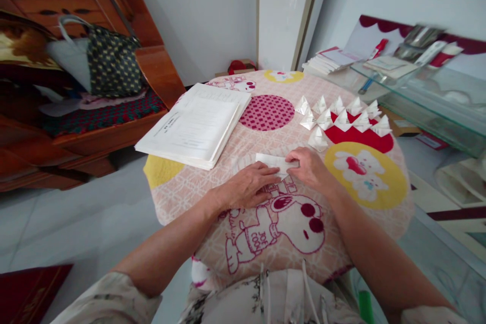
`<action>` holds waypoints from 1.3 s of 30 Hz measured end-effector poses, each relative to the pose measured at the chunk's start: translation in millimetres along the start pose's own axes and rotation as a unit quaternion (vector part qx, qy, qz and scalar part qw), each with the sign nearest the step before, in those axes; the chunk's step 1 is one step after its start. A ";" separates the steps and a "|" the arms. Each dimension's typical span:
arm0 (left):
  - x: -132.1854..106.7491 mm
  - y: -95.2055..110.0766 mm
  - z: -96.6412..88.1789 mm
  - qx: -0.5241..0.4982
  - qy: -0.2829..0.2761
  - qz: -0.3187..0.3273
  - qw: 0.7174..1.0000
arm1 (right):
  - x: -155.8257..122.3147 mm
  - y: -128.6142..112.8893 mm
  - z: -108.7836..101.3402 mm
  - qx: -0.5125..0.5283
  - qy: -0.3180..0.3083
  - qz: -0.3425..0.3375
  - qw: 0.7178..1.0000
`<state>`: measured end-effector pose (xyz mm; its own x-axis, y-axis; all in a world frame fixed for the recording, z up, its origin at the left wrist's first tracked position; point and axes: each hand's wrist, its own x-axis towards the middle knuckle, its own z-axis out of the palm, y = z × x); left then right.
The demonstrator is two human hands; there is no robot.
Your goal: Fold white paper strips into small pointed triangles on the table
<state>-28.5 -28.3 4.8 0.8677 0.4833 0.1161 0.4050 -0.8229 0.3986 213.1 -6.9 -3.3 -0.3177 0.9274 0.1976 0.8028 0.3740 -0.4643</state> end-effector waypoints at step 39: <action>1.7 4.8 3.5 0.020 0.009 -0.018 1.000 | -0.7 -1.1 5.9 0.036 0.067 -0.082 0.994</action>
<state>-24.0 -32.4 3.7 0.8469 0.5181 0.1194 0.4474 -0.8158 0.3665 209.5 -7.9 -8.1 -0.3673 0.8454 0.3877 0.7056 0.5249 -0.4760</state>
